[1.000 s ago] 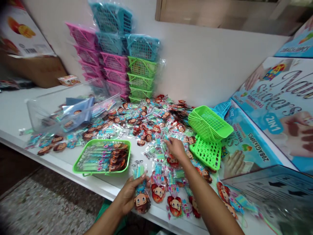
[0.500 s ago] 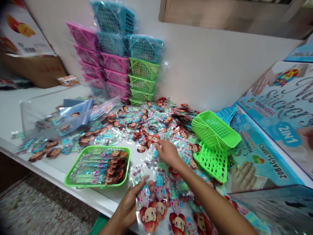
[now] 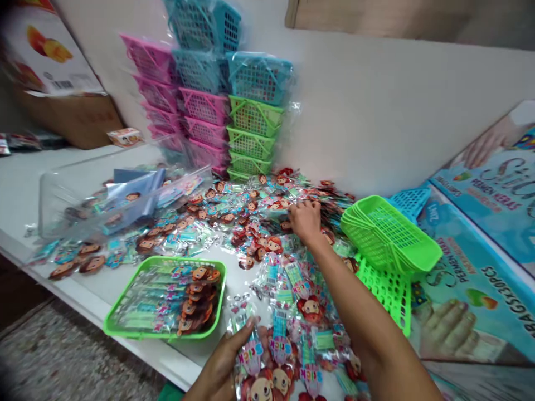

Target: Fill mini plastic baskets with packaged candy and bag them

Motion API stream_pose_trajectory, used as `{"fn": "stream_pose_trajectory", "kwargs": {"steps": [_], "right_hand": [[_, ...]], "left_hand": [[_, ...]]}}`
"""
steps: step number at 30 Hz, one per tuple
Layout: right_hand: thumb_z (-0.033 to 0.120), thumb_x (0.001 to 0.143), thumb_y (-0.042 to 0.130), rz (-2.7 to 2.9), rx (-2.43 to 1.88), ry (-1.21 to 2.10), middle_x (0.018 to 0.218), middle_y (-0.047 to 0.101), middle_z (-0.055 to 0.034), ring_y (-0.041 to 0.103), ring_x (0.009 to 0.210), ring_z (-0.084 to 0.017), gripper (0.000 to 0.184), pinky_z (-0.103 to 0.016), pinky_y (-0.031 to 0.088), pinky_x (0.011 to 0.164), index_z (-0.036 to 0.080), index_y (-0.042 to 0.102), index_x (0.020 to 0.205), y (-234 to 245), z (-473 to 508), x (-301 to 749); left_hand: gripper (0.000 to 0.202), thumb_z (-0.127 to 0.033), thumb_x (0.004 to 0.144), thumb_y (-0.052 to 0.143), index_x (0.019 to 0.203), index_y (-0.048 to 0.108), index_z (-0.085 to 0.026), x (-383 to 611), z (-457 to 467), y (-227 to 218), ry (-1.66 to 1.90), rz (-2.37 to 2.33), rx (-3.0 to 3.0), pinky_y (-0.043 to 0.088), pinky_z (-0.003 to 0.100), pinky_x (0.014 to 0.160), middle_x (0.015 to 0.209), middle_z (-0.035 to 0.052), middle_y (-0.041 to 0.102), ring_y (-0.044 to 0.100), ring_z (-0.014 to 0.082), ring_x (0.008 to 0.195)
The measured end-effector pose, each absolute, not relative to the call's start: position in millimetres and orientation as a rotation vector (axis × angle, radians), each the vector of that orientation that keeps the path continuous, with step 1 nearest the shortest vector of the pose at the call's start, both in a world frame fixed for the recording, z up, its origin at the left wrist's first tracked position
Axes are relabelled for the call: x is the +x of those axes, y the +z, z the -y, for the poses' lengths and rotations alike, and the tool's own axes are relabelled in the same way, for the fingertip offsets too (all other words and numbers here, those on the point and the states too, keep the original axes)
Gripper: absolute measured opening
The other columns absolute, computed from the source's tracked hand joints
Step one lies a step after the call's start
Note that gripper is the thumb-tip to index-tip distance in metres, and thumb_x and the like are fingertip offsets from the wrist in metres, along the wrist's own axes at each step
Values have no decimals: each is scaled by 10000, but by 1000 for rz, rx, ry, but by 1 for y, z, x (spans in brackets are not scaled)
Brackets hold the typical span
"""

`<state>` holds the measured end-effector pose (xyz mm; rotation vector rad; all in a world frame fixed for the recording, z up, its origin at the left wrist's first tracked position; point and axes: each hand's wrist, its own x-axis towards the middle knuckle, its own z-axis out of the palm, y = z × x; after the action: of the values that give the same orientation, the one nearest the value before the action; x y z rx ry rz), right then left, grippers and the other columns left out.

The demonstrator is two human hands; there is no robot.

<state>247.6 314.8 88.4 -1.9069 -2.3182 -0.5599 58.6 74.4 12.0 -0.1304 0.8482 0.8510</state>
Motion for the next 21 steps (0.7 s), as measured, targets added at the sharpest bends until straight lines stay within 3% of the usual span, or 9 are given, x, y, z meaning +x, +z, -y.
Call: {"fn": "stream_pose_trajectory", "kwargs": {"steps": [3, 5, 10, 15, 18, 21], "right_hand": [[401, 885, 443, 2294, -1939, -573, 886, 685, -138, 562, 890, -266, 321, -381, 294, 797, 146, 627, 948, 98, -279, 259], [481, 841, 493, 2240, -2035, -395, 788, 683, -113, 588, 769, -242, 353, -330, 322, 691, 159, 632, 879, 98, -260, 269], [631, 707, 573, 1835, -1952, 367, 603, 610, -25, 532, 558, -165, 465, -260, 309, 516, 167, 593, 674, 85, -217, 292], [592, 645, 671, 1411, -1687, 1124, 623, 615, 0, 538, 525, -140, 446, -255, 404, 514, 165, 570, 723, 79, -149, 290], [565, 652, 685, 1376, -1631, 1259, 648, 617, -2, 560, 553, -149, 419, -259, 431, 524, 174, 567, 748, 78, -111, 280], [551, 659, 681, 1470, -1655, 1134, 640, 588, 14, 532, 554, -139, 404, -245, 407, 508, 179, 575, 773, 76, -98, 275]], "left_hand": [[352, -323, 711, 730, 978, 590, -143, 61, -74, 18, 890, -824, -76, 533, 427, 745, 853, 119, 712, 687, 259, 740], [348, -322, 713, 728, 982, 587, -153, 63, -71, 19, 918, -810, -50, 531, 413, 759, 863, 107, 711, 686, 249, 751], [326, -311, 716, 726, 965, 600, -140, 67, -60, 19, 914, -804, -21, 535, 405, 750, 818, 91, 713, 676, 212, 644], [283, -287, 707, 730, 894, 621, -104, 71, -55, 21, 933, -783, -17, 547, 391, 737, 729, 90, 708, 680, 223, 648], [258, -267, 703, 732, 875, 630, -105, 74, -56, 23, 975, -766, -3, 548, 369, 746, 711, 84, 705, 691, 240, 732], [282, -278, 701, 736, 900, 634, -106, 76, -56, 27, 991, -756, 11, 546, 368, 758, 718, 85, 707, 693, 251, 780]]}}
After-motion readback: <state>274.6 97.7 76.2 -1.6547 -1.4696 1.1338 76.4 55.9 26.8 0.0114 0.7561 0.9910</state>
